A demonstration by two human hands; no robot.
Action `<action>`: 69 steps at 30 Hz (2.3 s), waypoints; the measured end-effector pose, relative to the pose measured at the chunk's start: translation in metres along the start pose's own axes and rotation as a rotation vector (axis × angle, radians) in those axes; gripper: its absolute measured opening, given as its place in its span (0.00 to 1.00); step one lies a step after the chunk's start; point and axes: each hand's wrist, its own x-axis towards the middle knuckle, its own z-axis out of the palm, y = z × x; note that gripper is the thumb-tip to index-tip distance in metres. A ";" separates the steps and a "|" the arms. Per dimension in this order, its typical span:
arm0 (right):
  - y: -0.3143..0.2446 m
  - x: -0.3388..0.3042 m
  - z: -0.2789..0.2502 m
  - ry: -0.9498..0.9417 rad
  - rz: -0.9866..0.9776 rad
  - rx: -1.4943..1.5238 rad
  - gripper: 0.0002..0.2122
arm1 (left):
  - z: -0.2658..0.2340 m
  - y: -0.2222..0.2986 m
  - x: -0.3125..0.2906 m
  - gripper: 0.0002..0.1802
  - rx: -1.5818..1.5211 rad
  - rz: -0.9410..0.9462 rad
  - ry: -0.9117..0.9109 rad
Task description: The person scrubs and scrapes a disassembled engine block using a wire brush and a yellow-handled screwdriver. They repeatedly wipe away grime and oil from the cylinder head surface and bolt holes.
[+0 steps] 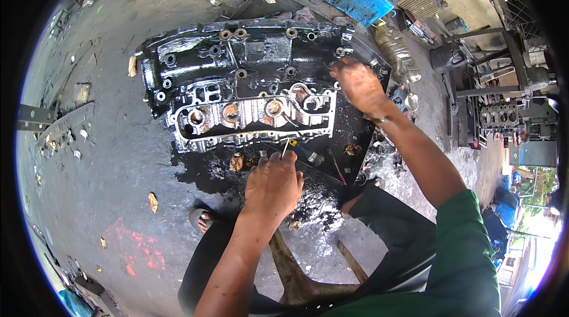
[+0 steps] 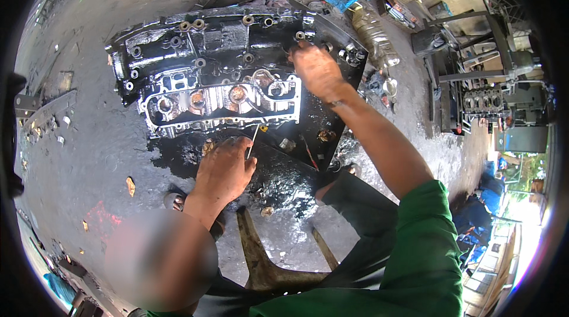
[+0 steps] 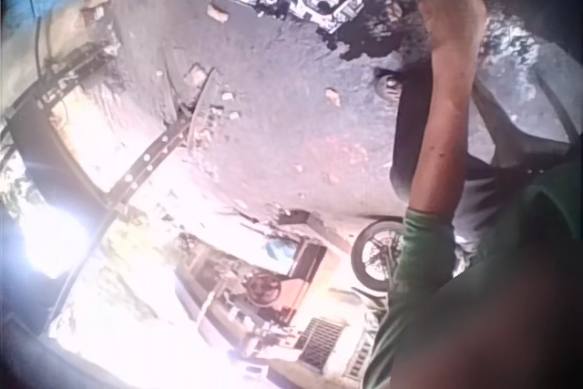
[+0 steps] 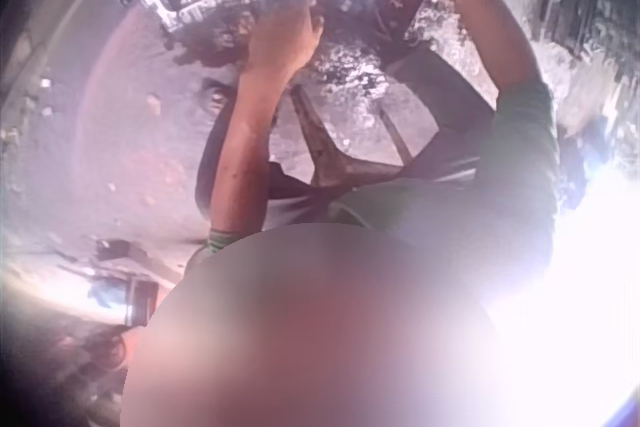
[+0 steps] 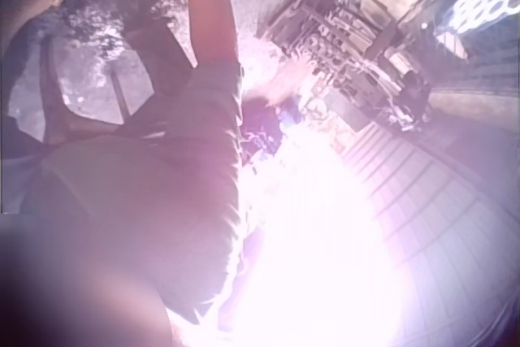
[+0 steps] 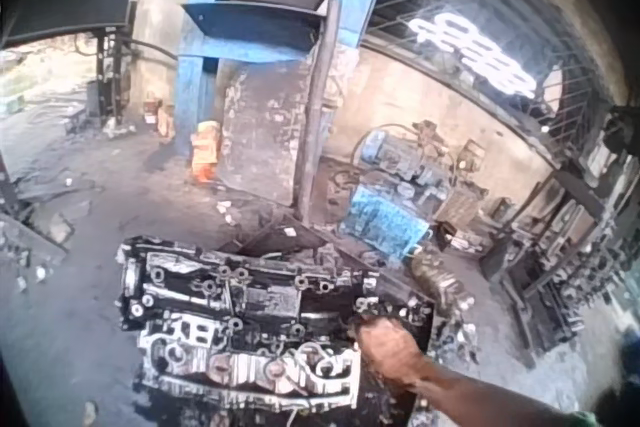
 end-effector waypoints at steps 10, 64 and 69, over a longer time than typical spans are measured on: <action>-0.017 0.020 0.023 0.108 -0.163 -0.021 0.15 | -0.002 -0.006 -0.004 0.18 -0.017 0.010 0.046; -0.003 0.007 0.004 -0.019 -0.080 0.078 0.13 | -0.017 0.002 -0.014 0.19 -0.086 0.037 0.077; 0.034 0.007 -0.006 -0.104 -0.169 0.086 0.15 | -0.020 -0.003 -0.014 0.19 -0.073 0.017 0.079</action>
